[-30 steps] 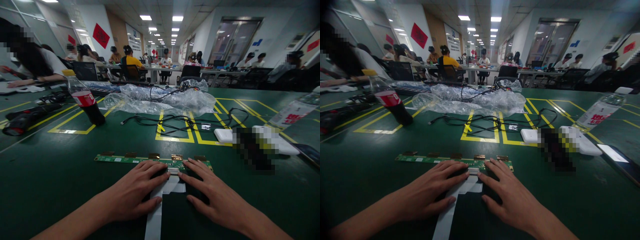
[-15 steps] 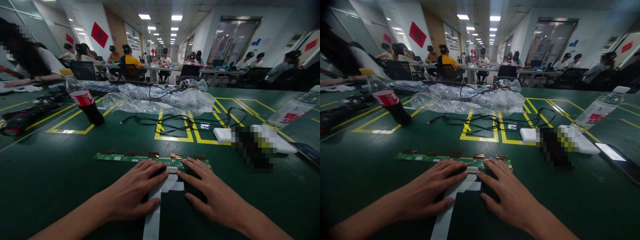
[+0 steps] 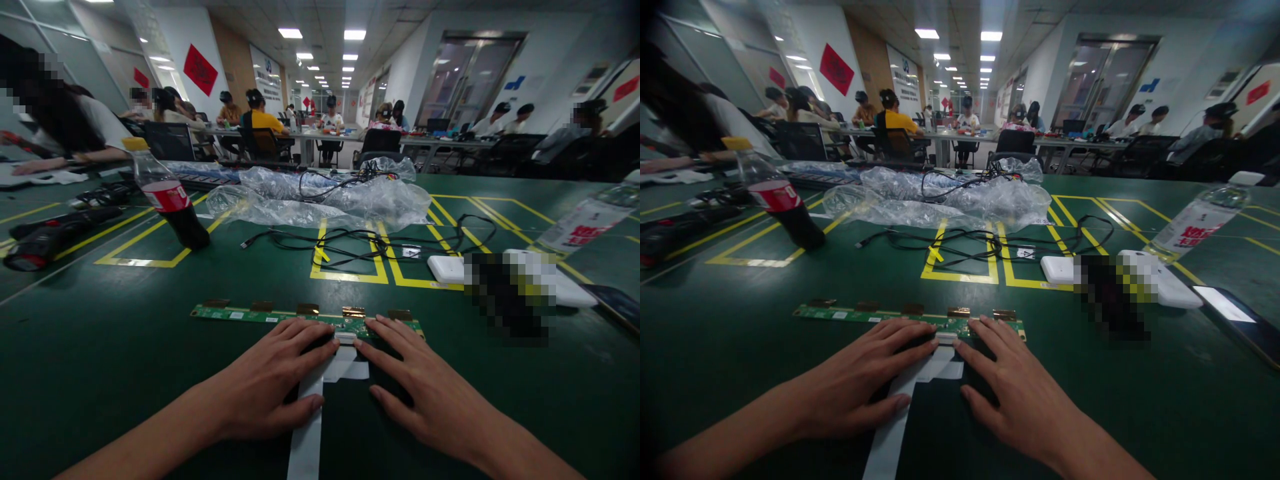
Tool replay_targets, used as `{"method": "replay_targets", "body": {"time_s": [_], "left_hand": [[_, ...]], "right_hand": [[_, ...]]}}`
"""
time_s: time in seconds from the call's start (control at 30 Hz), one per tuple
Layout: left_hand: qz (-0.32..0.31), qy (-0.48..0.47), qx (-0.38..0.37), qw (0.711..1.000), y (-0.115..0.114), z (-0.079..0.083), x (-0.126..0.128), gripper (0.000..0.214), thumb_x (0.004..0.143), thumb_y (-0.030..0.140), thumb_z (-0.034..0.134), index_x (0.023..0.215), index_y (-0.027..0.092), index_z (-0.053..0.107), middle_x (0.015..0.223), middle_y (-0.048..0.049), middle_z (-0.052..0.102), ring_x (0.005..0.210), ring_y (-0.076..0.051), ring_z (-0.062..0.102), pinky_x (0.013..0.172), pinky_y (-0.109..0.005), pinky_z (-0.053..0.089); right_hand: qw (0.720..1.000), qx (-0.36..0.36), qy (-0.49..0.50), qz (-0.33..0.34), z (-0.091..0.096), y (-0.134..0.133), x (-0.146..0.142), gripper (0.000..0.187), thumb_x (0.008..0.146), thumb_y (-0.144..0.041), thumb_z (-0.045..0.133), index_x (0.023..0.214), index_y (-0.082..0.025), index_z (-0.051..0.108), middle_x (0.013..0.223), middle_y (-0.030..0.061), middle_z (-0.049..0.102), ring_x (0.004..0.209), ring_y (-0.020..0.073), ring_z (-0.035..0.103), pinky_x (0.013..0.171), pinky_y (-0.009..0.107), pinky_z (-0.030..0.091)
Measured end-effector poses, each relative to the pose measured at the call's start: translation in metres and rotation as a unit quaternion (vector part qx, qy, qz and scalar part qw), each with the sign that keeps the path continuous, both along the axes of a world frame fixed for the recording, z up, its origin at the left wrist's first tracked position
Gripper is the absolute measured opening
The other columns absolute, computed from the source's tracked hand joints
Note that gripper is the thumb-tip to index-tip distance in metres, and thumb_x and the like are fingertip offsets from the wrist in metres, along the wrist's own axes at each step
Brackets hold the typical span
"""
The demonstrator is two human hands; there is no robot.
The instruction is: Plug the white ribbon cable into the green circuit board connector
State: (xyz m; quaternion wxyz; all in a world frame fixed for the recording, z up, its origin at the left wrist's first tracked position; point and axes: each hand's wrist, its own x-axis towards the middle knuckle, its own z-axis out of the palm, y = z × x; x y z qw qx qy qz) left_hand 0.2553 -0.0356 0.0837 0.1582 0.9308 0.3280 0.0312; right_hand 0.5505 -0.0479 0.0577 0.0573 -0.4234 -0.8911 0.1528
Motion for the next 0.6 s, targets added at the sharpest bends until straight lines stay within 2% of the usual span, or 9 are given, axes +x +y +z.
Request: {"method": "replay_targets", "body": {"time_s": [0.2, 0.43, 0.6], "left_hand": [[0.002, -0.016, 0.008, 1.000, -0.0020, -0.0032, 0.0010, 0.063, 0.095, 0.038, 0.059, 0.154, 0.025, 0.039, 0.157, -0.0087, 0.041, 0.141, -0.032, 0.040, 0.117, -0.053, 0.035], [0.011, 0.006, 0.017, 1.000, -0.0026, -0.0065, 0.0007, 0.061, 0.098, 0.039, 0.055, 0.155, 0.026, 0.037, 0.159, -0.0083, 0.039, 0.142, -0.031, 0.039, 0.117, -0.053, 0.035], [0.014, -0.012, 0.014, 1.000, -0.0012, -0.0092, -0.0014, 0.061, 0.098, 0.037, 0.057, 0.155, 0.029, 0.037, 0.160, -0.0056, 0.039, 0.143, -0.031, 0.040, 0.117, -0.052, 0.035]], "right_hand": [[1.000, -0.003, -0.005, -0.003, 0.0021, -0.0007, -0.0006, 0.060, 0.098, -0.043, 0.056, 0.155, -0.037, 0.038, 0.167, 0.0062, 0.024, 0.150, 0.0390, 0.024, 0.116, 0.069, 0.026], [1.000, -0.008, -0.012, -0.002, 0.0039, 0.0007, 0.0000, 0.062, 0.097, -0.042, 0.058, 0.155, -0.038, 0.037, 0.167, 0.0047, 0.025, 0.151, 0.0372, 0.023, 0.118, 0.066, 0.025], [1.000, -0.010, -0.009, -0.008, 0.0018, 0.0013, 0.0005, 0.064, 0.097, -0.044, 0.059, 0.156, -0.039, 0.034, 0.167, 0.0044, 0.024, 0.151, 0.0376, 0.024, 0.118, 0.066, 0.025]]}}
